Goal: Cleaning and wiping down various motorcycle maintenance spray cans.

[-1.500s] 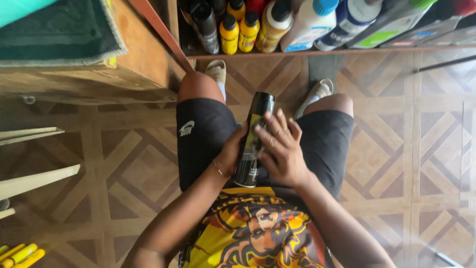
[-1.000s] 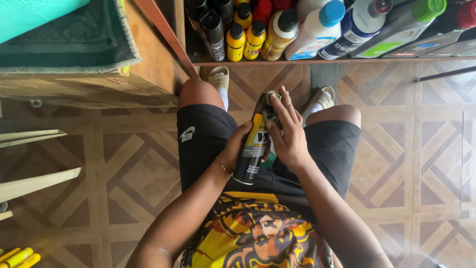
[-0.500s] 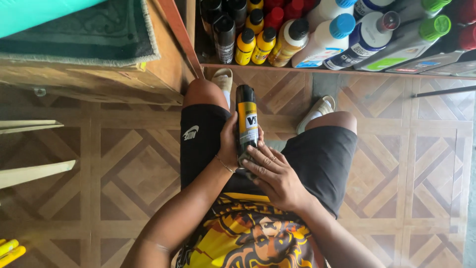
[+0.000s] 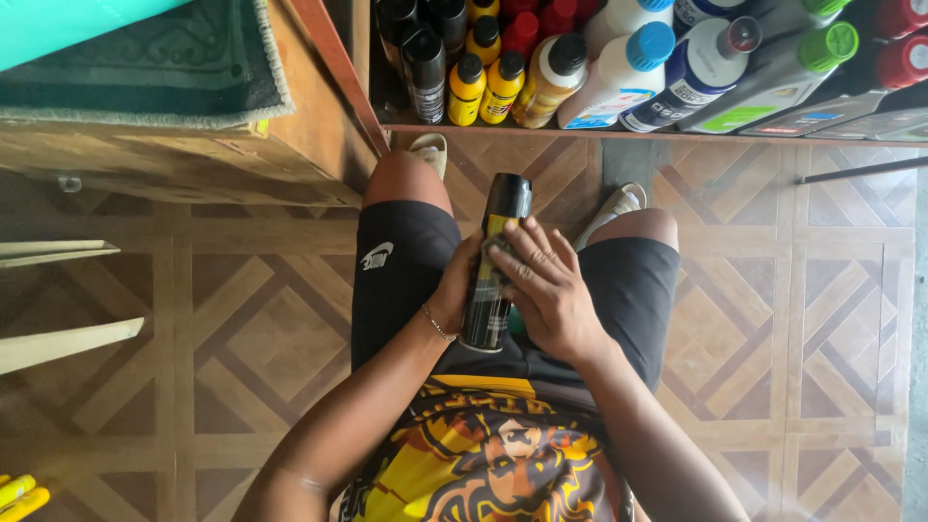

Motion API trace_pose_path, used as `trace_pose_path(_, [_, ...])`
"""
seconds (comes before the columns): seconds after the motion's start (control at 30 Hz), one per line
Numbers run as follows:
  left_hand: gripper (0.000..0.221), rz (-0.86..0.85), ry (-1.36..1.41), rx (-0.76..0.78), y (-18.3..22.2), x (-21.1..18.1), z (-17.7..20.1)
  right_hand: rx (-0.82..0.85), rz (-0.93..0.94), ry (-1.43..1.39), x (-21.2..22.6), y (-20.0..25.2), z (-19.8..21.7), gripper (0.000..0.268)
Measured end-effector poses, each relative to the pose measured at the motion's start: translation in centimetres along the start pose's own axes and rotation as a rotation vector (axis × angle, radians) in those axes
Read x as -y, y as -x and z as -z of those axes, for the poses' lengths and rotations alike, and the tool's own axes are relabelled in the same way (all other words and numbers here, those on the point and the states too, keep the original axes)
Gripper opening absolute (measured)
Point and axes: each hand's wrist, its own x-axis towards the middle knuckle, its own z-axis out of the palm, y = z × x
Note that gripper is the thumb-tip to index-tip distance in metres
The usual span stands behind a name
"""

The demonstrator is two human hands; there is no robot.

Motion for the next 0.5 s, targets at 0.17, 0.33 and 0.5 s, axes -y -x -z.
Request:
trace_pose_path(0.17, [0.052,-0.045,-0.042,-0.111,4.7,-2.1,-8.9,-0.112,-0.074,-0.108,-0.2,-2.3,1.5,0.045])
trace_pose_path(0.33, [0.050,-0.115,-0.046,-0.140,4.4,-3.4,-12.3,-0.244,-0.082,-0.204,2.3,-4.3,3.3,0.045])
trace_pose_path(0.5, [0.063,-0.376,-0.243,0.125,4.1,-7.3,-17.7,-0.277,0.051,-0.115,5.5,-3.6,5.4,0.045])
